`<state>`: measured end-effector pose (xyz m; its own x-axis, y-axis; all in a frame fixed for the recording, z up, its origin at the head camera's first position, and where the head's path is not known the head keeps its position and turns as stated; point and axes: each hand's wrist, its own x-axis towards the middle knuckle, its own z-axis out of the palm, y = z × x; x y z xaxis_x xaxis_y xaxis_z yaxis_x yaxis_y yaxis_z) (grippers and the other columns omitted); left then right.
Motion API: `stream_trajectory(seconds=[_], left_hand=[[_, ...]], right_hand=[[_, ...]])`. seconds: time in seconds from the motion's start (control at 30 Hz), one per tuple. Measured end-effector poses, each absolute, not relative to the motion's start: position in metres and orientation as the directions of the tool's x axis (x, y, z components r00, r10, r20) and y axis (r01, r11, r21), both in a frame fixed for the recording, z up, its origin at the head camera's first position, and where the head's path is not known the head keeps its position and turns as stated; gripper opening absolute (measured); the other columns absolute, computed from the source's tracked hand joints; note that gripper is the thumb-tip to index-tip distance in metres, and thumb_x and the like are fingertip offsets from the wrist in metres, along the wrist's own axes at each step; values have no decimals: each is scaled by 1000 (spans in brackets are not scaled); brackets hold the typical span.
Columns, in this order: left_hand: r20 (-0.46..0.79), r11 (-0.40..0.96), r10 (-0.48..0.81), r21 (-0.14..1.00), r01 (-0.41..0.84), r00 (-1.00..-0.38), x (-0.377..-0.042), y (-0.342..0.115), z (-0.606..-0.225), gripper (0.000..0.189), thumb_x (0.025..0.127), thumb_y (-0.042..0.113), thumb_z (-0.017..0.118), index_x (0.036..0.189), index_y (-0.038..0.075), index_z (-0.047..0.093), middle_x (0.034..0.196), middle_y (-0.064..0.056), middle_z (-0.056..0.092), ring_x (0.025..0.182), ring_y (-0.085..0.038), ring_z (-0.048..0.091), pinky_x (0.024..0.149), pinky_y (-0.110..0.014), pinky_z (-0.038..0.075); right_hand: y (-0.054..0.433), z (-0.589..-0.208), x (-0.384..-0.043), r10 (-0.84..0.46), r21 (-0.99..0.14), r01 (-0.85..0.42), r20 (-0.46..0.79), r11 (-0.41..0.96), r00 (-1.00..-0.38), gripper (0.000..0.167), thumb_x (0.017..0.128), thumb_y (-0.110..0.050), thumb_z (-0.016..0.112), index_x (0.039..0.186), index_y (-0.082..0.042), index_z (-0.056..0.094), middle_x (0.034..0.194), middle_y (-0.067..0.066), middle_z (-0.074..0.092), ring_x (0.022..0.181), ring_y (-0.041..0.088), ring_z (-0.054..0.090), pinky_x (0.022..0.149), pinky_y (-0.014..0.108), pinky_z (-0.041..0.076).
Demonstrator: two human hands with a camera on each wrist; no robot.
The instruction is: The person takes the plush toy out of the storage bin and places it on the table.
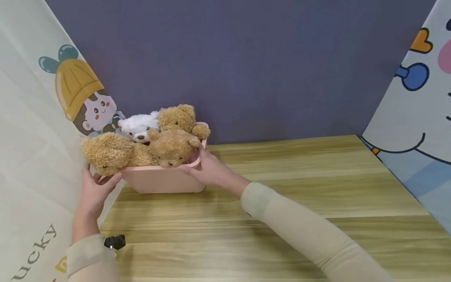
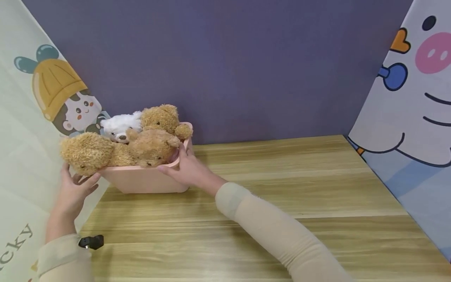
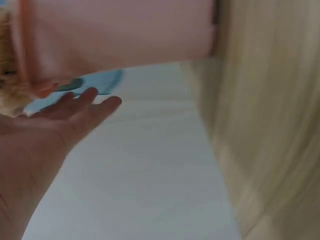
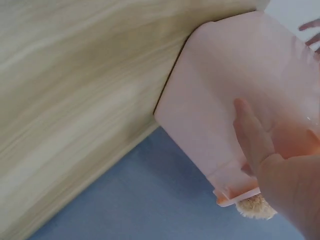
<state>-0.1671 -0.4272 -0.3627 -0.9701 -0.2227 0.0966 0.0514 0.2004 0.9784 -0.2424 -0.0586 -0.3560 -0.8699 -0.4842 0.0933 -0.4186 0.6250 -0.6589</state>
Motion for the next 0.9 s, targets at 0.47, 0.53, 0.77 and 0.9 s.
stream_trajectory(seconds=[0.47, 0.53, 0.77, 0.9], left_hand=[[11, 85, -284, 996, -14, -959, -193, -414, -386, 71, 105, 29, 68, 154, 48, 20, 158, 17, 34, 162, -23, 22, 98, -40, 61], [-6, 61, -300, 998, -26, -954, -194, -410, -387, 75, 105, 32, 66, 156, 50, 14, 166, 12, 28, 165, -24, 17, 113, -60, 51], [-54, 19, -340, 998, -65, -939, -203, -401, -389, 85, 105, 36, 65, 160, 50, 2, 180, 0, 1, 168, -25, 7, 126, -72, 21], [-53, 19, -365, 998, -64, -930, -203, -403, -389, 83, 105, 36, 66, 158, 49, 4, 180, 4, -1, 168, -25, 5, 126, -73, 22]], right_hand=[[-60, -375, -241, -429, -655, -418, 156, 629, -890, 109, 93, -89, 42, 172, -27, -2, 178, 11, 21, 147, 39, 53, 117, 52, 51], [-60, -376, -241, -428, -653, -426, 170, 626, -888, 109, 94, -88, 42, 172, -26, -1, 178, 12, 23, 145, 40, 55, 113, 53, 53], [-61, -383, -242, -383, -643, -418, 205, 642, -901, 106, 95, -87, 43, 173, -27, 2, 176, 9, 31, 142, 37, 58, 109, 51, 56], [-64, -385, -243, -373, -642, -420, 218, 641, -902, 104, 96, -84, 45, 173, -26, 6, 173, 10, 37, 144, 37, 57, 112, 51, 54]])
